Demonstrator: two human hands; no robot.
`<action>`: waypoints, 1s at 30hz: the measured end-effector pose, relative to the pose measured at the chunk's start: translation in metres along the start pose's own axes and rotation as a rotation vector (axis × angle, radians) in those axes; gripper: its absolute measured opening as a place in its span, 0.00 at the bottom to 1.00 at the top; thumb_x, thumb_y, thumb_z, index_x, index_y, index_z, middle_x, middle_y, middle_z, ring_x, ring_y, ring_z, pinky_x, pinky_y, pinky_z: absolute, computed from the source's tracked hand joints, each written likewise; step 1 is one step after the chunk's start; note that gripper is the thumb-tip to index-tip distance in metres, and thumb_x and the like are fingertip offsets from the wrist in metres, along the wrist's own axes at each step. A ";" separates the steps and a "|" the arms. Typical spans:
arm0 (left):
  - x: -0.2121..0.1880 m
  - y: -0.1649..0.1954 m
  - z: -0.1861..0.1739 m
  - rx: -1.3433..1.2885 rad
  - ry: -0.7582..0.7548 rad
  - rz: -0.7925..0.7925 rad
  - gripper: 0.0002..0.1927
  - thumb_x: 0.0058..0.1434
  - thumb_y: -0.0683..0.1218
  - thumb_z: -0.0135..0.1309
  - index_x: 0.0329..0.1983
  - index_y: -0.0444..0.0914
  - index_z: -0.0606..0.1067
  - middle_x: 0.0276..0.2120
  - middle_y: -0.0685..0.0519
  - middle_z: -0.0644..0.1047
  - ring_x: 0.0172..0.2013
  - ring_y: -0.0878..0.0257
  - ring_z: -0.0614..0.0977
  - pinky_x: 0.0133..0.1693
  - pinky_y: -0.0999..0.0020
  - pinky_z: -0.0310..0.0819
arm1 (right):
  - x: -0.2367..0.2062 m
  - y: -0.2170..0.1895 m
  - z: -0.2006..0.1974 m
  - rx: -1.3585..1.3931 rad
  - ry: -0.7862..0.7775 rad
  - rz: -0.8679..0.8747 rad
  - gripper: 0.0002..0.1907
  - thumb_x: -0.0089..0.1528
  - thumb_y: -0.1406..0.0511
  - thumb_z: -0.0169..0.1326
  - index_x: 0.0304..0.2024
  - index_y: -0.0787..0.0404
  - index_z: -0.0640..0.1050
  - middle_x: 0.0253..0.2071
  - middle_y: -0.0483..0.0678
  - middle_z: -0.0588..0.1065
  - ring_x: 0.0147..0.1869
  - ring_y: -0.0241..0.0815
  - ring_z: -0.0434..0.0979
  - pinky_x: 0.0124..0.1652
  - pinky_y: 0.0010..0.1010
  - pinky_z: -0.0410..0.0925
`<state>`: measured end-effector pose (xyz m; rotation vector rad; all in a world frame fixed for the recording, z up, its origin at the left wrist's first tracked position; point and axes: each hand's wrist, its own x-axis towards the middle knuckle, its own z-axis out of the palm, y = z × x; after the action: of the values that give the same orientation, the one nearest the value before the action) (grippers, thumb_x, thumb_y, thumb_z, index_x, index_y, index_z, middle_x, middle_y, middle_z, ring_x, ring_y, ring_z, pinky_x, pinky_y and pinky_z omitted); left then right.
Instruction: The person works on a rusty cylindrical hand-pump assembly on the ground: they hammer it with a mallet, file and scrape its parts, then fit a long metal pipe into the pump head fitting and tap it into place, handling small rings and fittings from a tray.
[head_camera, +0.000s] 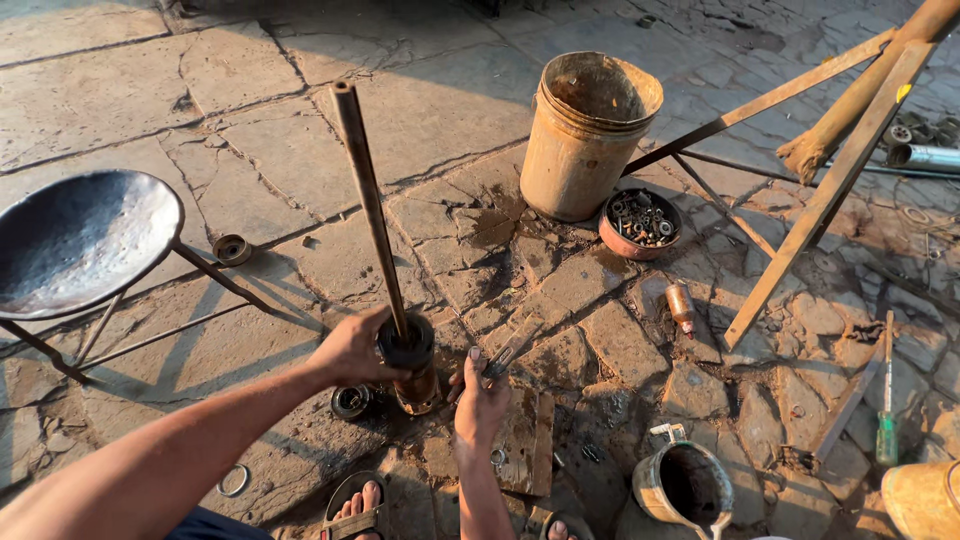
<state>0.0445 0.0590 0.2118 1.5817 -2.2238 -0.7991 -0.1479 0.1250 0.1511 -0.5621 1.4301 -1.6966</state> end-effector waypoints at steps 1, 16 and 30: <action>-0.002 0.006 -0.007 -0.047 0.030 0.056 0.50 0.34 0.60 0.75 0.63 0.43 0.71 0.54 0.48 0.80 0.56 0.54 0.81 0.61 0.60 0.73 | 0.001 0.002 -0.002 -0.049 -0.002 -0.038 0.19 0.63 0.52 0.60 0.32 0.59 0.73 0.21 0.46 0.71 0.21 0.33 0.66 0.22 0.28 0.59; -0.038 0.109 -0.272 -0.544 0.285 0.695 0.34 0.56 0.49 0.71 0.64 0.34 0.73 0.56 0.50 0.78 0.62 0.56 0.79 0.66 0.58 0.75 | 0.000 0.040 -0.001 0.019 -0.160 0.104 0.17 0.61 0.57 0.63 0.32 0.63 0.73 0.23 0.49 0.75 0.18 0.35 0.70 0.17 0.26 0.58; -0.102 -0.108 0.020 -0.095 0.183 -0.630 0.43 0.35 0.63 0.76 0.54 0.42 0.79 0.45 0.48 0.85 0.45 0.57 0.86 0.50 0.62 0.80 | -0.007 0.036 0.004 -0.099 -0.239 0.125 0.16 0.59 0.57 0.63 0.31 0.58 0.71 0.19 0.47 0.73 0.15 0.36 0.70 0.14 0.27 0.62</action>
<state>0.1527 0.1338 0.1390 2.2344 -1.5366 -0.8485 -0.1301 0.1284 0.1188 -0.6906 1.3517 -1.4152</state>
